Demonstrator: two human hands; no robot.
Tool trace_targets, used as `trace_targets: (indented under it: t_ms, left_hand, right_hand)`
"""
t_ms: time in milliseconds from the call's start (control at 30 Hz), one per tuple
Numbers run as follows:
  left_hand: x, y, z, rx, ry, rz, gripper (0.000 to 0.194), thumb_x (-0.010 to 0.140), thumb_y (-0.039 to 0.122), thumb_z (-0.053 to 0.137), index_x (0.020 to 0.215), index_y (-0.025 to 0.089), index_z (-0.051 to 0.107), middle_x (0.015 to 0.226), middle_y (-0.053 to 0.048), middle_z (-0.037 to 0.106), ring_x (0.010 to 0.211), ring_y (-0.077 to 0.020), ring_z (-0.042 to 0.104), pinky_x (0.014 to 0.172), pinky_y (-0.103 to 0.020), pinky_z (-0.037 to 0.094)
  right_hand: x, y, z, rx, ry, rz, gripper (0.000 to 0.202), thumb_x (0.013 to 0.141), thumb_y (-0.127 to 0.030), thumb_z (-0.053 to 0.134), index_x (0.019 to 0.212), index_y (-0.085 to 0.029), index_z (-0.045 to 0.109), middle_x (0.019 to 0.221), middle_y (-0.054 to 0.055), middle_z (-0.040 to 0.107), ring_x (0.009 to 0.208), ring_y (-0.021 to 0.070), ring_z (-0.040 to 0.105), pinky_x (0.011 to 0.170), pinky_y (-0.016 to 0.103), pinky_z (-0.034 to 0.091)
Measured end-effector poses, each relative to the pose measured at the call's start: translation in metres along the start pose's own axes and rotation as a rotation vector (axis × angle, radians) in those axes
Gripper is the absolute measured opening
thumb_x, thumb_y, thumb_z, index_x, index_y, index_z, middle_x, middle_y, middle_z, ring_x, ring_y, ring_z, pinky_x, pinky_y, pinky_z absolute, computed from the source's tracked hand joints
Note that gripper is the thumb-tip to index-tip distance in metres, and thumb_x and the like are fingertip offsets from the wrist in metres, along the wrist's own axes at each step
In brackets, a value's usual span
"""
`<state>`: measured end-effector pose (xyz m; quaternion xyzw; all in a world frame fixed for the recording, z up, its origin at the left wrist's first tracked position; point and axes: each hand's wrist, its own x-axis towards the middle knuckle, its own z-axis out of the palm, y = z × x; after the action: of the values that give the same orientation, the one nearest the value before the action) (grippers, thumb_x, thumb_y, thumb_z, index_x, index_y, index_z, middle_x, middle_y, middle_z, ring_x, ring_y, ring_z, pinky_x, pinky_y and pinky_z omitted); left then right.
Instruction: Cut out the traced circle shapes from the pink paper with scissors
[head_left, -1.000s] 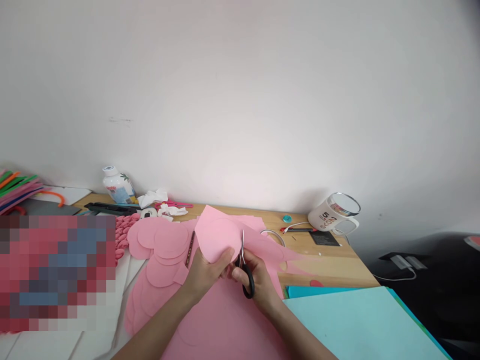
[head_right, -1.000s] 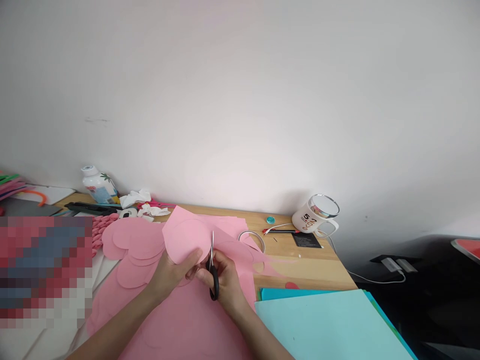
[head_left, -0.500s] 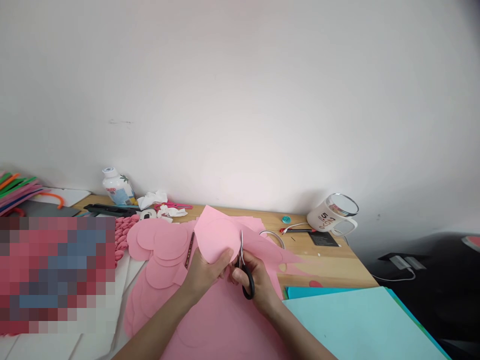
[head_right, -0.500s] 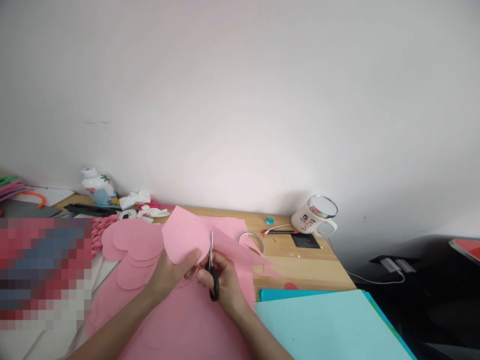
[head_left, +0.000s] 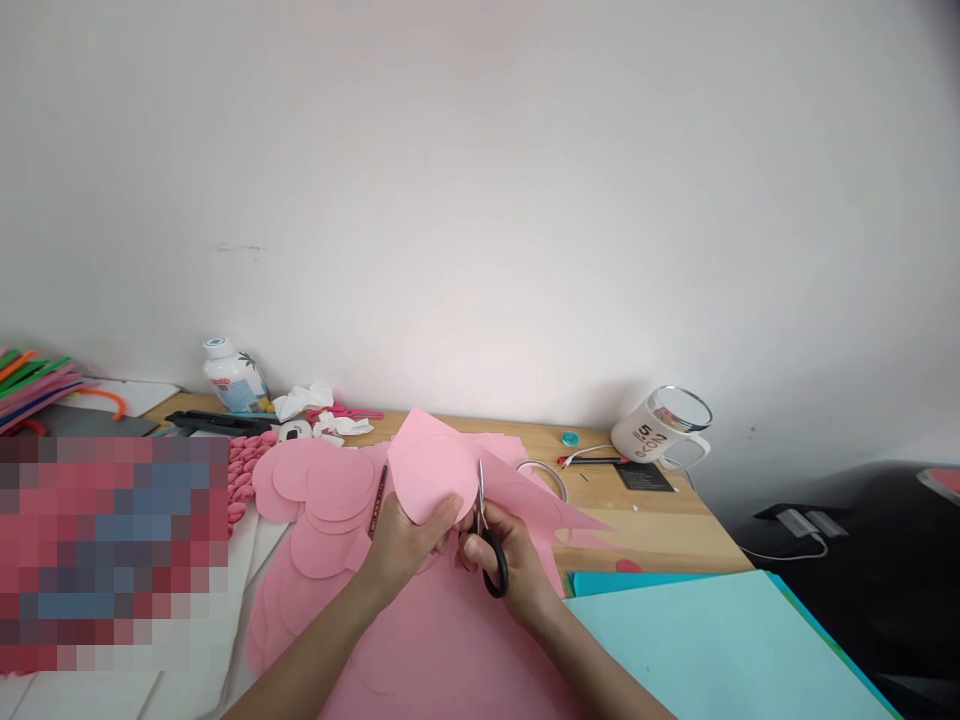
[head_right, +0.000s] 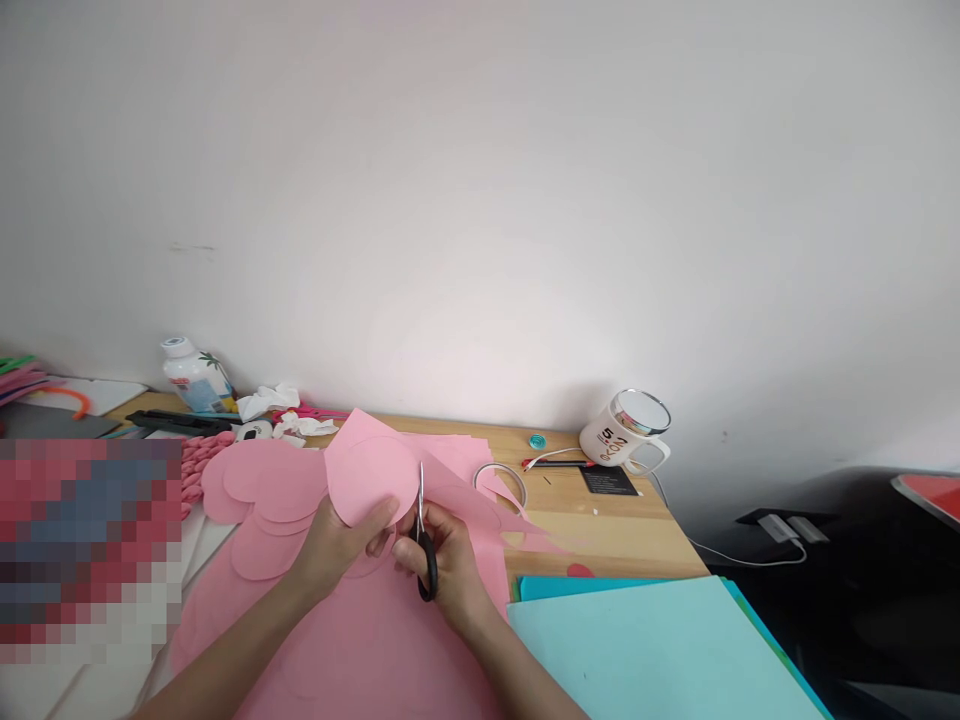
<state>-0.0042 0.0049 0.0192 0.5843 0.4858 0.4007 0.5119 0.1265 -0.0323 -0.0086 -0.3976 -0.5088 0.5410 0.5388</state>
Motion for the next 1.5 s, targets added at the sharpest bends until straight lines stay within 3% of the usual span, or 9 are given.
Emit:
trace_targets:
  t_ms: [367,1100,1267,1500]
  left_hand:
    - [0.0004,-0.0011,-0.0007,0.038,0.007,-0.012,0.039,0.069,0.041,0.056,0.040,0.019,0.044,0.037,0.002,0.044,0.038,-0.0107,0.042,0.044,-0.024,0.036]
    - [0.0034,-0.0010,-0.0023,-0.013,-0.014,0.019,0.047,0.073,0.043,0.054,0.035,0.020,0.038,0.035,0.002,0.041,0.038,-0.0102,0.042,0.045,-0.025,0.036]
    - [0.0027,-0.0048,-0.0038,0.044,-0.045,0.060,0.049,0.079,0.046,0.049,0.039,0.018,0.044,0.038,0.001,0.047,0.038,-0.0103,0.044,0.046,-0.024,0.037]
    - [0.0007,-0.0043,-0.0022,0.107,-0.005,0.025,0.047,0.077,0.043,0.052,0.038,0.019,0.042,0.037,0.002,0.044,0.040,-0.0113,0.045,0.049,-0.025,0.039]
  right_hand:
    - [-0.0003,0.0012,-0.0011,-0.013,-0.012,-0.005,0.025,0.077,-0.038,0.059,0.067,-0.019,0.047,0.052,-0.005,0.047,0.048,0.0105,0.041,0.048,0.023,0.032]
    - [-0.0009,0.0056,-0.0018,-0.002,-0.010,-0.013,0.025,0.078,-0.033,0.058,0.063,-0.019,0.045,0.050,-0.005,0.046,0.046,0.0095,0.039,0.047,0.023,0.030]
    - [-0.0012,0.0040,0.0005,0.019,-0.015,0.024,0.023,0.076,-0.030,0.061,0.063,-0.019,0.046,0.049,-0.006,0.045,0.045,0.0096,0.039,0.048,0.024,0.031]
    - [0.0019,-0.0037,0.0035,0.039,-0.035,-0.007,0.031,0.069,-0.043,0.067,0.072,-0.020,0.048,0.059,-0.004,0.045,0.055,0.0123,0.039,0.053,0.025,0.032]
